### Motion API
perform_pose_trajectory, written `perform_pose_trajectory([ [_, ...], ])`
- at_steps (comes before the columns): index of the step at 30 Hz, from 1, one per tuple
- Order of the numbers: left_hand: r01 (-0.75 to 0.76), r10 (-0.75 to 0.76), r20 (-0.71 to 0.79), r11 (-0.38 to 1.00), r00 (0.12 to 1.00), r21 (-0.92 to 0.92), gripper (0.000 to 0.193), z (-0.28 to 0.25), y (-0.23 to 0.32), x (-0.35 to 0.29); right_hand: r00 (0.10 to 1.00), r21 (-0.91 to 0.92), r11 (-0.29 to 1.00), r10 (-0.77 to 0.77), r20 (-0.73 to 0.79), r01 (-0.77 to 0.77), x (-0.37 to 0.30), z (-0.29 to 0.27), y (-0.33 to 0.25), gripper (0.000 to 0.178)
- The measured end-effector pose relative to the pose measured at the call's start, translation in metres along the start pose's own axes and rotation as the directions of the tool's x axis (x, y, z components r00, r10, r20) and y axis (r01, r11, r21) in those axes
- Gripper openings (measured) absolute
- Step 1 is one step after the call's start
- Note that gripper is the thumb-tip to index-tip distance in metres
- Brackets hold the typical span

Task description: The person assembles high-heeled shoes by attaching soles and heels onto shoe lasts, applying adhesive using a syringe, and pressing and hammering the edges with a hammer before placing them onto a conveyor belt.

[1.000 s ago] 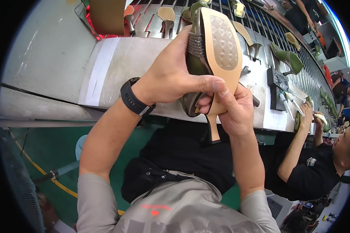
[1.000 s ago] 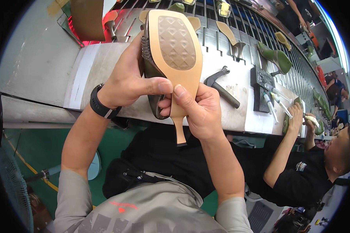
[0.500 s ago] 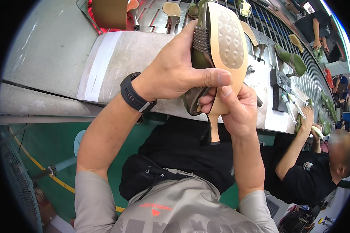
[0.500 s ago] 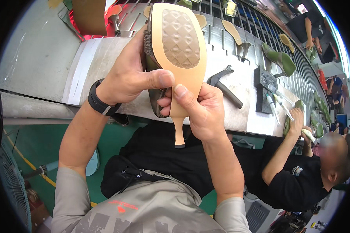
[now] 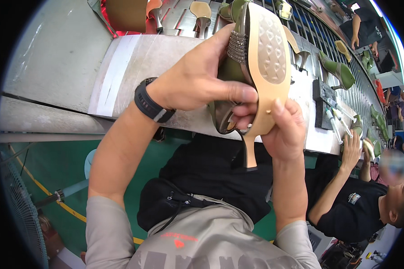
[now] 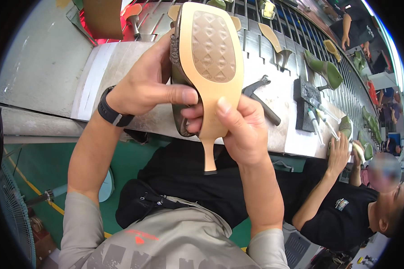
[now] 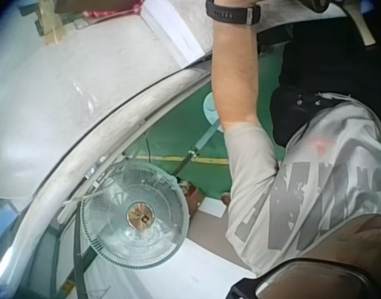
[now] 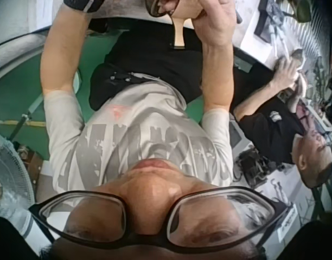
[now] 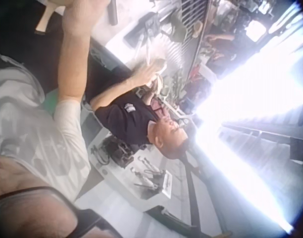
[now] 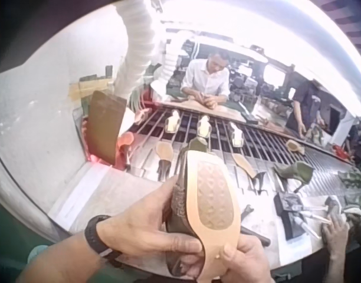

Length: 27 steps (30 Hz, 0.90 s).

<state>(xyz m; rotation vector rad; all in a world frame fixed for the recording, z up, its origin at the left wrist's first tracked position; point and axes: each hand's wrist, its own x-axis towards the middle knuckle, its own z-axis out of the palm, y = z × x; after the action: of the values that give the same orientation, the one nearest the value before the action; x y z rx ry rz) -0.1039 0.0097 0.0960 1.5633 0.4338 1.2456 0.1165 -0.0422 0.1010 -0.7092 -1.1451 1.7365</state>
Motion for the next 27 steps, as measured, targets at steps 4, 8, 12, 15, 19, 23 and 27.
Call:
perform_pose_trajectory([
  [4,0.031,-0.028,0.037,0.996,0.999,-0.081,0.081,-0.003,-0.007,0.006,0.999,0.198,0.98,-0.034,0.035,0.026,0.004,-0.01,0.0,0.039],
  [8,0.007,-0.003,0.025,0.992,1.0,-0.126,0.077,-0.003,-0.014,0.003,1.0,0.145,0.989,-0.023,0.016,0.02,0.005,-0.004,-0.006,0.038],
  [12,-0.012,0.015,0.036,0.995,0.999,-0.096,0.074,0.002,-0.014,0.004,0.99,-0.03,0.999,0.013,-0.141,-0.017,0.004,0.003,-0.001,0.036],
  [15,-0.016,0.019,0.046,0.998,0.999,-0.067,0.072,0.003,-0.015,0.006,0.99,-0.054,0.999,-0.014,-0.141,0.007,0.003,0.002,-0.002,0.036],
  [19,-0.013,0.016,0.035,0.997,0.999,-0.073,0.072,0.005,-0.016,0.004,0.988,-0.104,0.994,-0.034,-0.152,0.018,0.004,0.001,0.0,0.036],
  [23,-0.007,0.007,0.002,0.997,1.0,-0.074,0.068,0.011,-0.014,0.006,0.981,-0.187,0.982,-0.032,-0.193,-0.005,0.003,0.007,-0.006,0.037],
  [27,0.105,-0.114,-0.082,0.989,0.99,-0.108,0.071,0.016,-0.004,0.002,0.973,-0.233,0.973,-0.059,-0.225,0.005,0.0,0.012,-0.005,0.036],
])
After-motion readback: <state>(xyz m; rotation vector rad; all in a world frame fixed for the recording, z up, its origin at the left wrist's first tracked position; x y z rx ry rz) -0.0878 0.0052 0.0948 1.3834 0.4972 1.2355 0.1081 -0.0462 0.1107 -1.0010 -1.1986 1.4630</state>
